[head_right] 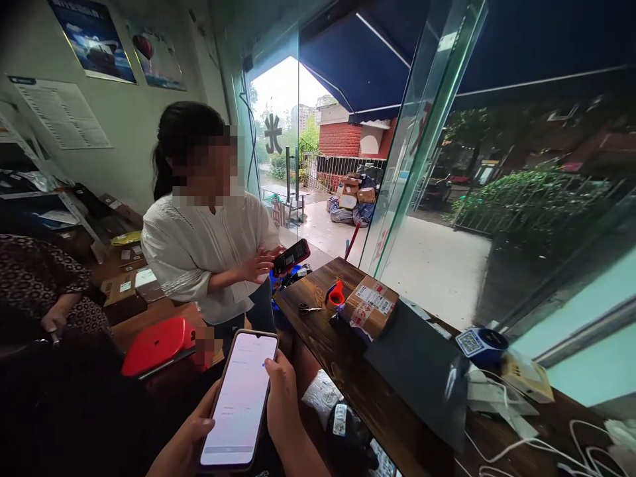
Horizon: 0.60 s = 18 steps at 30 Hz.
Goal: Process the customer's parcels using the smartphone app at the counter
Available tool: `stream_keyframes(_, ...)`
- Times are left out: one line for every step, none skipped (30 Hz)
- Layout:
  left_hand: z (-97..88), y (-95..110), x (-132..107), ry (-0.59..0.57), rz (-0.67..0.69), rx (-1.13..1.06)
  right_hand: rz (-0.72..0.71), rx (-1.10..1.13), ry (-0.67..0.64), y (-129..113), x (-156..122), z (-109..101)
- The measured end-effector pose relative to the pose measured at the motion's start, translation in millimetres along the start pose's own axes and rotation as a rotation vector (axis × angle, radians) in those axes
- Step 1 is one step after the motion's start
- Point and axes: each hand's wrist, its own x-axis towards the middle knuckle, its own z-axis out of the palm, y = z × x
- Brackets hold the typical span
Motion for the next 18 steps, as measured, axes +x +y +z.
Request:
stream_keyframes(-4.9,-0.3,0.2,-0.013,0.000,-0.002,-0.005,-0.002,0.013,2.1,0.1,1.6)
stream_keyframes(-8.8,-0.3,0.0,-0.027,0.001,-0.005,-0.010,-0.013,0.021,4.4,-0.1,2.8)
stream_keyframes(-11.4,0.0,-0.5,-0.040,-0.001,-0.010,-0.011,-0.032,0.029,6.7,-0.4,3.8)
stream_keyframes(-13.0,0.8,-1.5,-0.050,-0.007,-0.018,-0.004,-0.051,0.042,8.7,-1.0,4.7)
stream_keyframes(-13.6,2.0,-2.8,-0.055,-0.014,-0.027,0.004,-0.065,0.054,10.3,-1.6,5.7)
stream_keyframes(-13.6,3.5,-4.1,-0.055,-0.020,-0.034,0.007,-0.072,0.064,11.4,-2.3,6.9)
stream_keyframes(-13.3,5.0,-5.4,-0.054,-0.025,-0.036,0.004,-0.068,0.070,12.1,-3.0,8.3)
stream_keyframes(-12.9,6.3,-6.3,-0.055,-0.025,-0.035,-0.005,-0.057,0.070,12.4,-3.6,9.7)
stream_keyframes(-12.6,7.4,-6.8,-0.059,-0.017,-0.035,-0.018,-0.041,0.066,12.5,-4.1,11.2)
stream_keyframes(-12.5,8.0,-6.7,-0.070,-0.003,-0.038,-0.031,-0.030,0.062,12.5,-4.5,12.7)
stream_keyframes(-12.4,8.2,-6.2,-0.086,0.012,-0.044,-0.038,-0.025,0.065,12.4,-4.7,14.0)
stream_keyframes(-12.5,8.0,-5.4,-0.105,0.028,-0.051,-0.039,-0.023,0.071,12.3,-4.9,15.0)
stream_keyframes(-12.4,7.5,-4.6,-0.125,0.040,-0.059,-0.038,-0.020,0.077,12.1,-5.0,15.8)
stream_keyframes(-12.3,6.9,-3.9,-0.142,0.045,-0.068,-0.037,-0.018,0.079,11.8,-5.1,16.4)
stream_keyframes(-11.9,6.5,-3.5,-0.153,0.041,-0.075,-0.034,-0.018,0.076,11.4,-5.3,16.8)
stream_keyframes(-11.2,6.4,-3.4,-0.154,0.032,-0.080,-0.029,-0.021,0.070,10.7,-5.7,17.0)
stream_keyframes(-10.3,6.7,-3.6,-0.150,0.024,-0.083,-0.022,-0.029,0.062,10.0,-6.2,17.0)
stream_keyframes(-8.9,7.4,-4.2,-0.144,0.020,-0.084,-0.013,-0.040,0.055,9.2,-6.8,16.8)
